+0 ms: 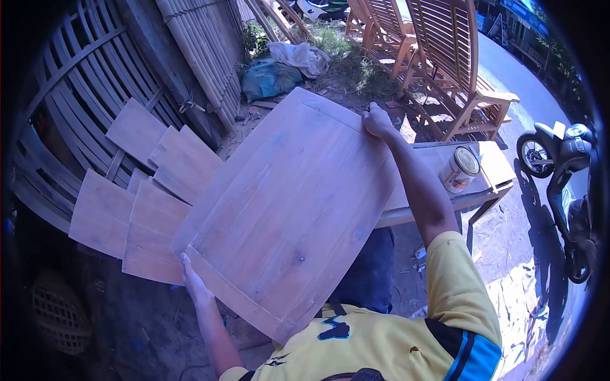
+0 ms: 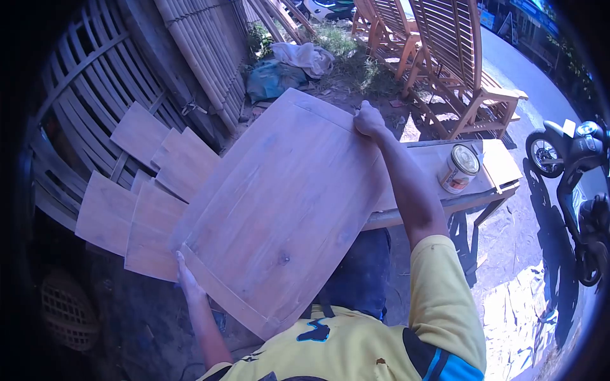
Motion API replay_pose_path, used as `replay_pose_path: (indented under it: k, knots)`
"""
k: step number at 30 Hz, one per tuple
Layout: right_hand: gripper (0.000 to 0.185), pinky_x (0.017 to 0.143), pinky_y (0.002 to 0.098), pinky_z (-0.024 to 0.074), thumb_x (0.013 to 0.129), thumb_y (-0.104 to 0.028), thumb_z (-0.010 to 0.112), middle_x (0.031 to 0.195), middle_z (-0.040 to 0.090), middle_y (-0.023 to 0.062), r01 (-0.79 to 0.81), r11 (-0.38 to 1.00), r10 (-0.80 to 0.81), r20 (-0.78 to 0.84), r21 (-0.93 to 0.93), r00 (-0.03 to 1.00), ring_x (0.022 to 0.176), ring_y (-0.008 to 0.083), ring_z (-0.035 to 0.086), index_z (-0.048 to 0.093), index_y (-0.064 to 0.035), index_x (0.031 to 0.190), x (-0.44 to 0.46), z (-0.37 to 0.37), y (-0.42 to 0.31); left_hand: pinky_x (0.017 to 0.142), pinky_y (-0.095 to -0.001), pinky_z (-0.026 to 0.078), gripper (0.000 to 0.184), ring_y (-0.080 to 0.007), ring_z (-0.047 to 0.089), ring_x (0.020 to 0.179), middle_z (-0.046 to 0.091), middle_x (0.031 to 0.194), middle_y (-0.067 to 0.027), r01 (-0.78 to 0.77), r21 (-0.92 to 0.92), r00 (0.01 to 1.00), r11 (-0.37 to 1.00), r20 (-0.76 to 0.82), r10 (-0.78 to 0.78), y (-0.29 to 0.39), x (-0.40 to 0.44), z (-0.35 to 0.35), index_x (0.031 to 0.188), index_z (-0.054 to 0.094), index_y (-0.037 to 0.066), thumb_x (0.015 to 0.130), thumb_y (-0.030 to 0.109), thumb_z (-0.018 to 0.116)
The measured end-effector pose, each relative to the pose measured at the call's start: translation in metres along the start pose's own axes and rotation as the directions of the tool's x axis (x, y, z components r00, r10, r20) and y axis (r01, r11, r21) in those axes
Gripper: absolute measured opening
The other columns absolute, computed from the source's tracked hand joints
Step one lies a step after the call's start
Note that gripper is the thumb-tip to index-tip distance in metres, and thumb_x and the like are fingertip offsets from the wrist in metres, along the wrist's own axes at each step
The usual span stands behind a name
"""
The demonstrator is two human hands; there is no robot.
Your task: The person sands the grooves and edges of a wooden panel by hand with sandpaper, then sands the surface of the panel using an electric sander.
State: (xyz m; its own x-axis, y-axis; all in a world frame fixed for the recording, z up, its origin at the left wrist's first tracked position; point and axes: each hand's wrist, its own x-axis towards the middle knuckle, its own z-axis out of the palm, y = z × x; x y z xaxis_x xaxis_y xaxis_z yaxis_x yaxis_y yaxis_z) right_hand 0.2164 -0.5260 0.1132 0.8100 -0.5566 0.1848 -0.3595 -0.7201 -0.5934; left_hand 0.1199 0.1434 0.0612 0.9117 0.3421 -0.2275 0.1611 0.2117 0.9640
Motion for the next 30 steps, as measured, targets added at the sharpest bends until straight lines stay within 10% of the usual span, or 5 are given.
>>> replay_pose_path:
  k: [9,12,20,26,30]
  knots:
    - [0.014,0.078,0.0543,0.0522,0.108,-0.018,0.059,0.094,0.074,0.0247,0.330,0.940,-0.280,-0.351,0.090,0.894,0.090,0.0481,0.071,0.063,-0.0054,0.111,-0.069,0.010,0.005,0.103,-0.0373,0.052,0.075,-0.0229,0.066,0.115,0.069,0.129,-0.0143,-0.079,0.148,0.994,0.986,-0.068,0.090,-0.004,-0.012,0.001,0.141,0.061,-0.013,0.112,0.057,0.055]
    - [0.016,0.062,0.0313,0.0513,0.111,-0.021,0.061,0.080,0.067,0.0067,0.201,0.941,-0.137,-0.237,0.271,0.962,0.067,0.0115,0.063,0.067,-0.0062,0.110,-0.109,0.013,0.041,0.095,-0.0360,0.053,0.074,-0.0201,0.066,0.105,0.071,0.120,-0.0127,-0.053,0.256,0.984,0.965,-0.151,0.094,-0.031,0.002,-0.007,0.133,0.066,-0.014,0.112,0.056,0.054]
    - [0.024,0.070,0.0317,0.0506,0.108,-0.016,0.064,0.098,0.072,0.0064,-0.092,0.839,0.245,-0.222,0.536,0.944,0.079,0.0144,0.063,0.069,0.0038,0.121,-0.231,-0.007,0.090,0.098,-0.0352,0.051,0.062,-0.0185,0.066,0.112,0.073,0.120,-0.0095,0.006,0.237,0.996,0.972,-0.091,0.016,-0.063,-0.038,-0.028,0.134,0.070,-0.006,0.108,0.050,0.063]
    - [0.028,0.084,0.0281,0.0541,0.106,-0.013,0.069,0.109,0.076,0.0092,0.109,0.830,0.082,-0.313,0.548,0.946,0.091,0.0146,0.070,0.071,0.0069,0.125,-0.248,0.007,0.055,0.106,-0.0379,0.051,0.061,-0.0200,0.064,0.123,0.068,0.133,-0.0081,0.216,-0.252,0.976,0.943,0.055,-0.209,-0.050,-0.109,0.012,0.144,0.062,0.005,0.103,0.049,0.070]
    - [0.020,0.086,0.0262,0.0535,0.103,-0.010,0.074,0.103,0.077,0.0065,0.003,0.738,0.004,-0.009,0.675,1.000,0.093,0.0098,0.068,0.074,0.0049,0.116,-0.296,0.009,-0.026,0.106,-0.0384,0.051,0.064,-0.0200,0.064,0.123,0.068,0.133,-0.0078,0.265,-0.311,0.964,0.913,0.070,-0.256,-0.050,-0.112,0.016,0.146,0.060,0.006,0.102,0.051,0.070]
